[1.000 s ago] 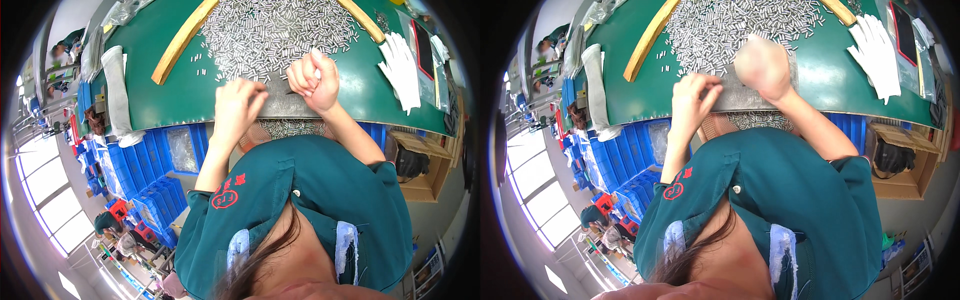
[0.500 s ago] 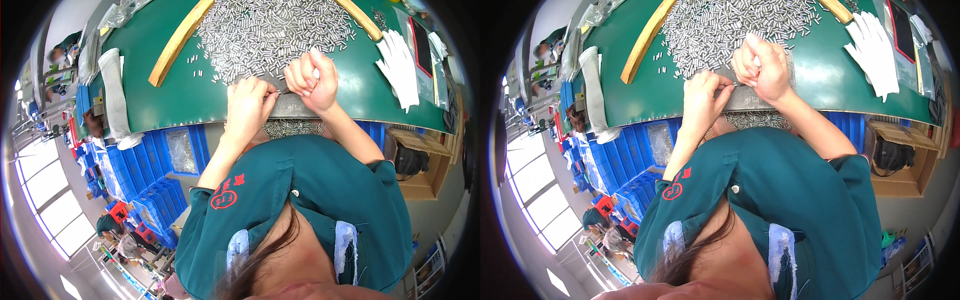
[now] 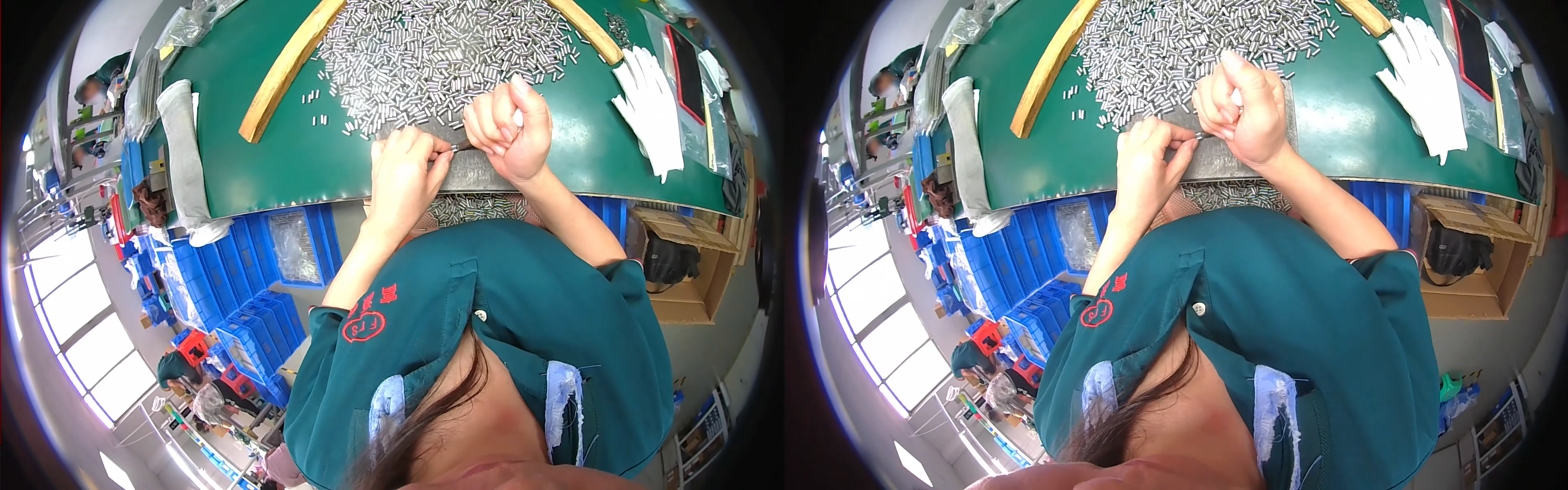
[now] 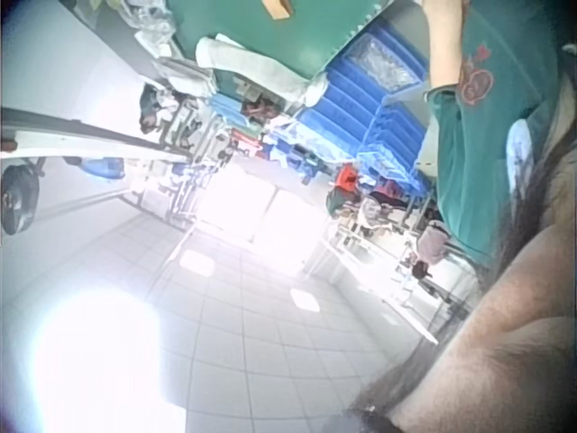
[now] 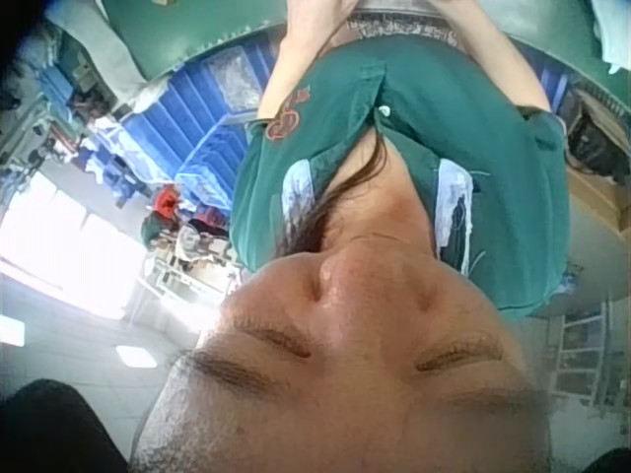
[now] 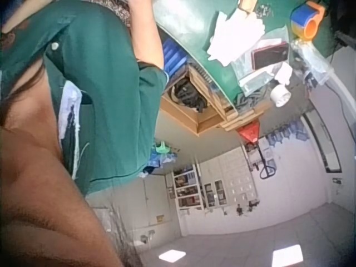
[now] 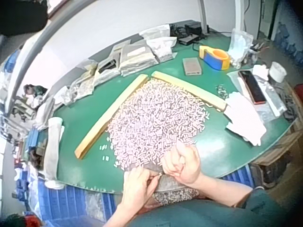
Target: Sorting and inspecting small metal pins at a factory workbench.
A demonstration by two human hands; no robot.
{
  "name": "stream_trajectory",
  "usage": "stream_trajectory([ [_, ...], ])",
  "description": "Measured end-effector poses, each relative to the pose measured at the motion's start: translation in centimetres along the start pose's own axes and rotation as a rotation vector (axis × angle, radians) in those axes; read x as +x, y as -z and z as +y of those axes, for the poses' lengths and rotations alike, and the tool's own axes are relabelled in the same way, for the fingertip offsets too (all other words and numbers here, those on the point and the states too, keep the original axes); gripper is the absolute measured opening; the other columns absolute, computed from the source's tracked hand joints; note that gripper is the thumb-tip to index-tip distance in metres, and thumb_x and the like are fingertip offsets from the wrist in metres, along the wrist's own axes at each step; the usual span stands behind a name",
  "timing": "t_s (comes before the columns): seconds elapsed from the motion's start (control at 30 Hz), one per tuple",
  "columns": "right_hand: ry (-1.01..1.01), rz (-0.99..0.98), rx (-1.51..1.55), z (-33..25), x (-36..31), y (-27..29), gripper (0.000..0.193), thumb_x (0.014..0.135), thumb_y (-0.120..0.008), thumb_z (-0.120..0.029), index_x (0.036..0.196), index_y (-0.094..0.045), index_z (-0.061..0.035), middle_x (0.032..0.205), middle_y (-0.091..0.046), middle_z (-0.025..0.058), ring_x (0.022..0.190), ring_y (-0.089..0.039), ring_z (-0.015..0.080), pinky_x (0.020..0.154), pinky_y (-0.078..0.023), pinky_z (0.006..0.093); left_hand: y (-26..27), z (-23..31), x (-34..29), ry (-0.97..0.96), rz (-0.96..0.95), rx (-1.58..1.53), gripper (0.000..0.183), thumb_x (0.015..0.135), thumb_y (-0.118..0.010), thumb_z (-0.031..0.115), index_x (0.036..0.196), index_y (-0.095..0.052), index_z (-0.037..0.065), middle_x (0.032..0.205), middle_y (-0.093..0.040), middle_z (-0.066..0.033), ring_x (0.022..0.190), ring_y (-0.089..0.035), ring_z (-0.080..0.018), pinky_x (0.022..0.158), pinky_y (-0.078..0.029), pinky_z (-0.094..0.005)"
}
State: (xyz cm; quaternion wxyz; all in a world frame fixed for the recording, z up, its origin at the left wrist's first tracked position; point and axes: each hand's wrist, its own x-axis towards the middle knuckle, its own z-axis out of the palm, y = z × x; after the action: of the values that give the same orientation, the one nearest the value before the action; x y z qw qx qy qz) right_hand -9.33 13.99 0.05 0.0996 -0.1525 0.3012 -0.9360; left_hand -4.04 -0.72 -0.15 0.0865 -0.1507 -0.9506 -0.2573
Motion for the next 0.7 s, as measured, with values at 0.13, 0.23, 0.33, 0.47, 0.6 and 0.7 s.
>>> stream_trajectory([
  [0.13,-0.012,-0.049,0.002,0.07,0.0,0.02,0.05,0.095,-0.026,-0.025,0.048,-0.031,-0.0103,0.042,-0.031,0.0002,0.035,-0.024,0.0086,0.035,-0.022,0.0227,-0.15,-0.21,-0.08,-0.024,0.021,-0.025,0.013,0.069,-0.069,0.011,0.074,-0.057,0.011,0.067,-0.05,0.0001,0.067,-0.05,-0.0183,0.065,-0.033,-0.0314],
  [0.23,0.095,-0.079,-0.082,0.71,-0.4,-0.45,0.044,0.092,-0.037,-0.019,0.05,-0.034,-0.0066,0.043,-0.037,0.0027,0.038,-0.03,0.0096,0.039,-0.026,0.0248,-0.12,-0.23,0.06,-0.045,0.027,-0.04,0.012,0.069,-0.069,0.011,0.073,-0.057,0.011,0.067,-0.05,-0.0004,0.067,-0.049,-0.0186,0.065,-0.033,-0.031],
  [0.33,0.095,-0.117,-0.216,0.8,-0.61,-0.65,0.044,0.092,-0.035,-0.019,0.049,-0.035,-0.0066,0.044,-0.038,0.0025,0.038,-0.03,0.0107,0.04,-0.026,0.0257,0.01,-0.26,0.07,-0.028,0.019,-0.018,0.012,0.069,-0.069,0.01,0.073,-0.057,0.011,0.068,-0.051,-0.0006,0.067,-0.05,-0.0187,0.065,-0.033,-0.0308],
  [0.47,0.021,-0.007,-0.063,0.13,-0.1,-0.15,0.048,0.094,-0.028,-0.024,0.048,-0.032,-0.0094,0.042,-0.032,0.0009,0.036,-0.025,0.0095,0.036,-0.022,0.0238,0.0,-0.24,-0.01,-0.032,0.031,-0.027,0.011,0.069,-0.069,0.01,0.074,-0.058,0.011,0.068,-0.052,-0.0003,0.067,-0.05,-0.0185,0.065,-0.033,-0.0307],
  [0.6,0.0,0.023,-0.031,0.01,-0.03,-0.05,0.049,0.095,-0.025,-0.028,0.049,-0.029,-0.0114,0.042,-0.028,-0.0007,0.035,-0.021,0.008,0.033,-0.02,0.0219,0.06,-0.33,-0.01,-0.018,0.012,-0.035,0.011,0.069,-0.069,0.011,0.076,-0.06,0.011,0.068,-0.052,0.0004,0.067,-0.05,-0.0179,0.065,-0.033,-0.0308],
  [0.7,0.009,-0.003,-0.033,0.02,0.01,0.06,0.049,0.095,-0.024,-0.028,0.049,-0.029,-0.0114,0.042,-0.029,-0.0006,0.035,-0.021,0.008,0.033,-0.02,0.0221,0.15,-0.33,0.06,-0.023,0.005,-0.022,0.011,0.069,-0.069,0.011,0.076,-0.06,0.011,0.068,-0.052,0.0005,0.067,-0.05,-0.0178,0.065,-0.033,-0.0309],
])
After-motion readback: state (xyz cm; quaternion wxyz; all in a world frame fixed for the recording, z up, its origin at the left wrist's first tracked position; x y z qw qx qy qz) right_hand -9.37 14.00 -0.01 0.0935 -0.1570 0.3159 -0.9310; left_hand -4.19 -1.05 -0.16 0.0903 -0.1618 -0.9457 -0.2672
